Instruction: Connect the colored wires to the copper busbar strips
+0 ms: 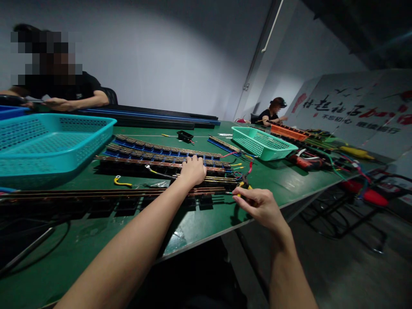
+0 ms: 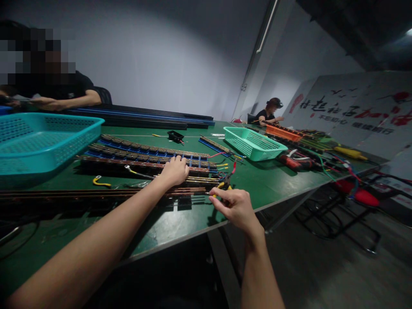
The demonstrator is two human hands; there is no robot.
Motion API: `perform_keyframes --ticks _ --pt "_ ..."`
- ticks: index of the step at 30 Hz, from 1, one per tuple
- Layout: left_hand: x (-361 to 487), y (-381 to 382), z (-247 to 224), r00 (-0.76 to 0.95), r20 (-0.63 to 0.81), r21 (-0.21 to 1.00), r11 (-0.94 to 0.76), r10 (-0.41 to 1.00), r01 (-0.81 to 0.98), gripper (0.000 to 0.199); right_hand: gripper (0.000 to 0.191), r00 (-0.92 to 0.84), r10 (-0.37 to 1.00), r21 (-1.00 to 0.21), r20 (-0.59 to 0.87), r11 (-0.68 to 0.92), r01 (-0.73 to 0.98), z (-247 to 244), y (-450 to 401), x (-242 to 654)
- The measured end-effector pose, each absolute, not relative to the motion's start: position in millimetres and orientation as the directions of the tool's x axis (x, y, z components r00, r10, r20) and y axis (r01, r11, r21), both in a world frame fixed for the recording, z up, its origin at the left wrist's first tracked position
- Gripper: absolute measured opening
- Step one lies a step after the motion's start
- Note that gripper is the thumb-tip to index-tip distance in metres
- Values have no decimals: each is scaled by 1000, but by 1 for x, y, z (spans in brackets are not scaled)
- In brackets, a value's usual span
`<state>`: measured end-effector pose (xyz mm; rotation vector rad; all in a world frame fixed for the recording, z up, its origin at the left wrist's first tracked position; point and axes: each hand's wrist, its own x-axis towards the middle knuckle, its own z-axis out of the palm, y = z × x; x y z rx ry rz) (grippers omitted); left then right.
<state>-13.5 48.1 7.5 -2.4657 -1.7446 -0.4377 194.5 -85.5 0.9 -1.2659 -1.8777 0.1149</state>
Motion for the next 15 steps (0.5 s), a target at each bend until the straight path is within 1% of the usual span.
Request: perform_keyframes --ticks 6,8,9,11,13,15 --pt "-13 47 8 307 280 80 -341 909 937 40 27 -270 773 -321 574 515 795 5 -84 194" --pt "-13 48 9 307 282 76 -340 909 938 40 26 -304 777 -292 552 521 802 6 -84 194" --pt "-13 48 9 306 282 75 -339 909 938 40 27 -300 780 -301 550 520 799 6 -84 194" --pt "-13 48 9 305 281 78 -339 910 938 40 28 -247 787 -367 565 508 779 5 -85 193" --pt "-13 47 9 305 281 84 -340 910 937 40 28 -139 789 -477 599 491 729 2 -85 192" --pt "-13 47 10 305 276 90 -340 912 936 40 29 26 773 -600 634 470 648 -3 -85 191"
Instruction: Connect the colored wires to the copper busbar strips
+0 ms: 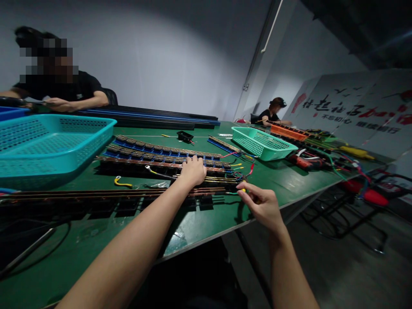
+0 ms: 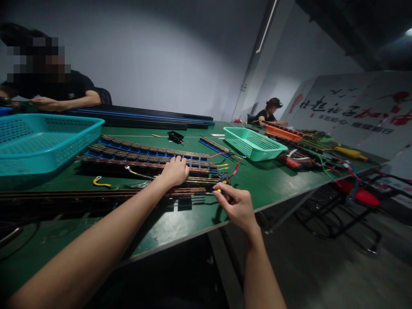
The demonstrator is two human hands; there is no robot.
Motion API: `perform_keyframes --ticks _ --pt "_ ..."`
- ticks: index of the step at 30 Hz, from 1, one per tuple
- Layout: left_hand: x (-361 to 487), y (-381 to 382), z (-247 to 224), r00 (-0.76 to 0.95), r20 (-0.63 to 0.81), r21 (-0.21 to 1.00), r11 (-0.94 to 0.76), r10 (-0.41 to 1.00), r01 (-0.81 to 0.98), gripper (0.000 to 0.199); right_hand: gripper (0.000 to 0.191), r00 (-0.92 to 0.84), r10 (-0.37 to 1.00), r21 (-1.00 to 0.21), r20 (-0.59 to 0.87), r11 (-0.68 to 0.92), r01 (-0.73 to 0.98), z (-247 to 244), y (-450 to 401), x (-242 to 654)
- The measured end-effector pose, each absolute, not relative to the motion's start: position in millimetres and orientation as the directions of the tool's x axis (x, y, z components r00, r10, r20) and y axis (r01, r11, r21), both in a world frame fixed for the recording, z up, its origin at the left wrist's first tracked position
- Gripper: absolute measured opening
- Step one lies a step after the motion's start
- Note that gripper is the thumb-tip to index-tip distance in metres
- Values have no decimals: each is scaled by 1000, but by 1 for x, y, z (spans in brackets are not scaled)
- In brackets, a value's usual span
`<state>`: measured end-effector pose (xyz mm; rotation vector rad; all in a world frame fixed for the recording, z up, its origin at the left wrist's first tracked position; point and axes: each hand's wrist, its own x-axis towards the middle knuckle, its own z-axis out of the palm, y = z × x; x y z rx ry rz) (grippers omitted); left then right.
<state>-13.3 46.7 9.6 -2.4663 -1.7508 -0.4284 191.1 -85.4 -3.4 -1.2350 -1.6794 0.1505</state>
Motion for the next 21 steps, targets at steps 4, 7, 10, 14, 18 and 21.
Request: perform_keyframes --ticks 4,7,10,14,18,21 --pt "-13 46 10 305 268 99 -341 914 935 41 36 450 632 -775 631 485 406 -12 -82 189" --pt "-13 46 11 307 268 99 -343 913 934 41 39 626 534 -792 569 560 242 -11 -77 187" --pt "-14 46 10 308 265 98 -344 914 934 42 38 685 492 -778 536 604 174 -7 -74 182" --pt "-14 46 10 306 266 100 -342 914 935 42 39 732 450 -766 511 626 149 -4 -72 178" --pt "-13 46 11 298 259 102 -333 919 937 41 41 776 414 -769 476 625 138 -3 -72 181" --pt "-13 46 11 299 259 104 -334 918 937 41 43 766 444 -779 465 616 115 -2 -73 184"
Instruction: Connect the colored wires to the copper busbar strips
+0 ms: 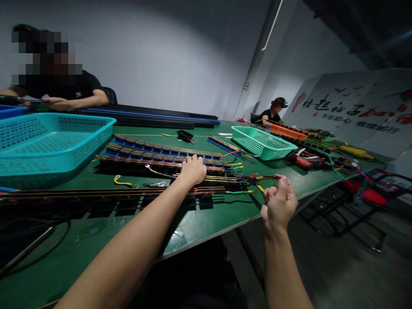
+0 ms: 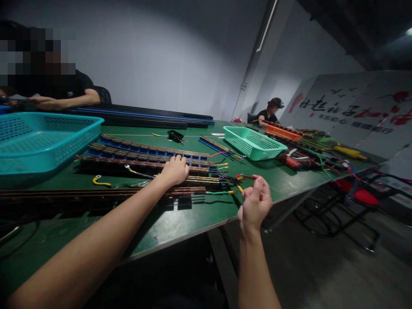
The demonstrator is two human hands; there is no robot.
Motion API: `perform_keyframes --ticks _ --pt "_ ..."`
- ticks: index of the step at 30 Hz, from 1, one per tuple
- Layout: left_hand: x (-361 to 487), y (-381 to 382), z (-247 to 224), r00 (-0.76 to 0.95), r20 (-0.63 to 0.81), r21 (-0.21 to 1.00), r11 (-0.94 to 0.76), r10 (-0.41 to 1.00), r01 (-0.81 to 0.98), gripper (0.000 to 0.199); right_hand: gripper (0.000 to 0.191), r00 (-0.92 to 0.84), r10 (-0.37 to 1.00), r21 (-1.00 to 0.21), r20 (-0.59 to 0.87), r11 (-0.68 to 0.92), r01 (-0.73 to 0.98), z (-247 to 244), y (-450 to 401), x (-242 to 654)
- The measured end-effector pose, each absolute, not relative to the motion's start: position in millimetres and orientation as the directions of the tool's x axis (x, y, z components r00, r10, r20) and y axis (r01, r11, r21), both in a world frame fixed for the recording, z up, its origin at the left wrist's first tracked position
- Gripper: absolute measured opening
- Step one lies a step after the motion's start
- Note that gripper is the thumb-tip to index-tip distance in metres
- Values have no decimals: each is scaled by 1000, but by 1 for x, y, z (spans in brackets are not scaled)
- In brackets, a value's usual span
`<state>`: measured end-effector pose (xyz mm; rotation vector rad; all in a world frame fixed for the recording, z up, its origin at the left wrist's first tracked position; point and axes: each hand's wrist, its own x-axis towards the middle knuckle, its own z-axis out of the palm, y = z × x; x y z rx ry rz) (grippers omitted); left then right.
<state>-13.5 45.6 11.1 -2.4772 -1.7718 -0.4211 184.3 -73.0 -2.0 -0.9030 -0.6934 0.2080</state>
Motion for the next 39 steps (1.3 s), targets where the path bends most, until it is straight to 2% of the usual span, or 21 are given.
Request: perform_keyframes --ticks 4,8,12,16,21,26,31,35,39 --pt "-13 46 11 301 263 107 -338 917 935 41 46 670 476 -769 570 596 231 -6 -77 185" --pt "-13 46 11 306 262 104 -342 915 934 41 42 587 403 -682 702 617 392 -11 -87 180" --pt "-13 45 12 301 254 101 -335 919 937 41 42 538 331 -592 775 678 435 -5 -106 171" --pt "-13 46 13 295 246 106 -328 923 939 41 34 556 319 -570 768 736 365 3 -127 157" --pt "-13 47 12 305 253 99 -339 918 936 41 32 568 407 -628 715 731 268 3 -135 144" --pt "-13 47 11 302 261 91 -335 917 938 41 32 532 485 -674 694 698 243 -6 -126 141" --pt "-13 46 12 305 262 90 -337 916 937 41 24 497 487 -663 718 696 276 -16 -121 142" --pt "-13 46 12 307 267 85 -340 913 937 41 18 328 545 -635 771 694 339 -20 -126 147" --pt "-13 47 10 309 271 84 -342 912 936 41 24 122 579 -558 806 675 482 -18 -133 152"
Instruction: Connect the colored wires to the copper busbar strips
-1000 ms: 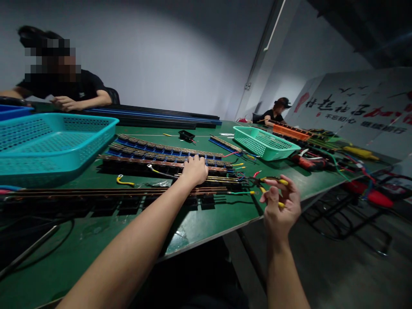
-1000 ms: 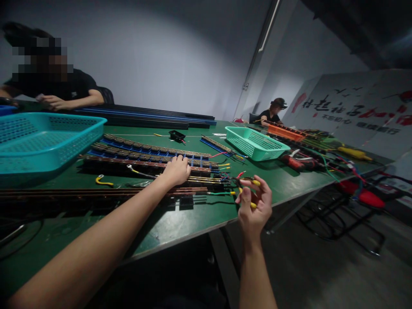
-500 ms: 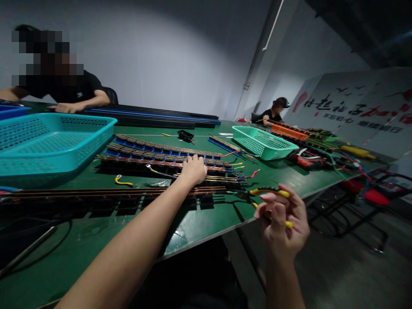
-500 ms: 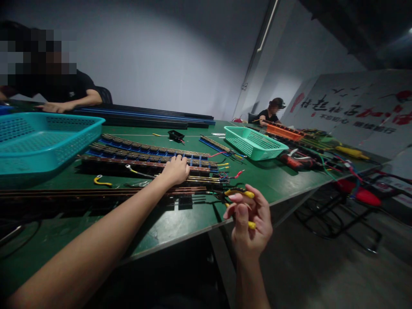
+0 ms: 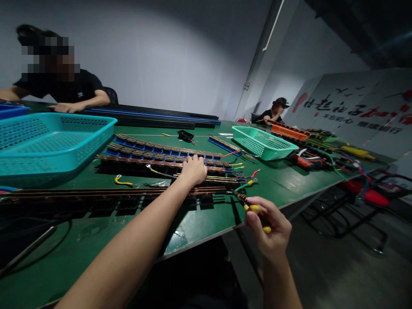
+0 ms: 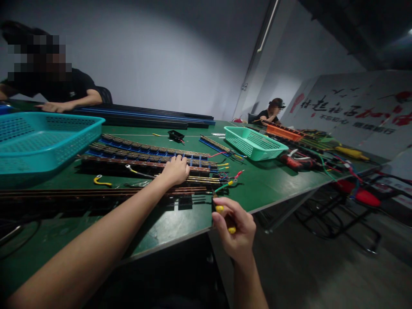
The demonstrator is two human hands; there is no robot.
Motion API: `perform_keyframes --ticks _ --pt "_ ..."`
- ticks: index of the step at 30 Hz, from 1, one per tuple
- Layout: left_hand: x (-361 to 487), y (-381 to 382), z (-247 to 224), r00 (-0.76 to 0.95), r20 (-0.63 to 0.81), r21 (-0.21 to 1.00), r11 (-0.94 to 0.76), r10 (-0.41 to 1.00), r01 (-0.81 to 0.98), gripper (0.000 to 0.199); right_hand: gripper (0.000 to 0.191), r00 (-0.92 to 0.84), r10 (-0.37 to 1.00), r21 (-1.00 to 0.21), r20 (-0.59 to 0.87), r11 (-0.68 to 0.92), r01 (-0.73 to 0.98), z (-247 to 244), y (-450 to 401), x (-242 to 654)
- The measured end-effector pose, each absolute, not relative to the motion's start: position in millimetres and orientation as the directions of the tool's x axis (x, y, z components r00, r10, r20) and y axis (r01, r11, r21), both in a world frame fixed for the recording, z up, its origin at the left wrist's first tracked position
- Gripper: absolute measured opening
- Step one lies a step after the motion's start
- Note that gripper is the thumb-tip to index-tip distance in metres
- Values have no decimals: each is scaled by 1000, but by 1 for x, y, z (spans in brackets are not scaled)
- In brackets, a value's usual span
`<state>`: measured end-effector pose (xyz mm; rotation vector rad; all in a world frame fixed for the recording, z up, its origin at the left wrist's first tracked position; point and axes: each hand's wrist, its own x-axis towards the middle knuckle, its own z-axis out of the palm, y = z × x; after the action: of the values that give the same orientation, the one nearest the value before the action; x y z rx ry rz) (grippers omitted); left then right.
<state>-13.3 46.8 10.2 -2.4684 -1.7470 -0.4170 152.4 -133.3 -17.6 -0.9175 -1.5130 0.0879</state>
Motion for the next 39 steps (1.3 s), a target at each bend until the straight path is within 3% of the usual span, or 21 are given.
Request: perform_keyframes --ticks 5,13,17,21,24,27,34,39 --pt "-13 47 10 307 264 87 -339 914 937 41 27 -180 537 -377 824 757 534 -6 -134 153" --pt "-13 47 11 306 263 95 -340 915 936 42 25 -416 533 -283 736 802 526 3 -135 155" --pt "-13 46 11 303 264 99 -338 916 936 42 27 -320 578 -361 751 765 533 2 -138 156" --pt "-13 46 12 305 264 103 -341 915 934 42 25 -66 624 -496 779 678 542 -5 -140 153" --pt "-13 47 12 309 265 104 -346 913 932 42 15 152 677 -653 721 589 477 -9 -142 149" --pt "-13 47 11 308 265 105 -345 914 933 42 14 255 714 -744 652 537 397 -11 -142 147" --pt "-13 46 12 307 255 110 -343 917 933 43 18 308 710 -773 634 573 271 -2 -138 148" --pt "-13 46 12 304 257 115 -341 917 933 42 19 337 670 -750 662 586 308 12 -148 147"
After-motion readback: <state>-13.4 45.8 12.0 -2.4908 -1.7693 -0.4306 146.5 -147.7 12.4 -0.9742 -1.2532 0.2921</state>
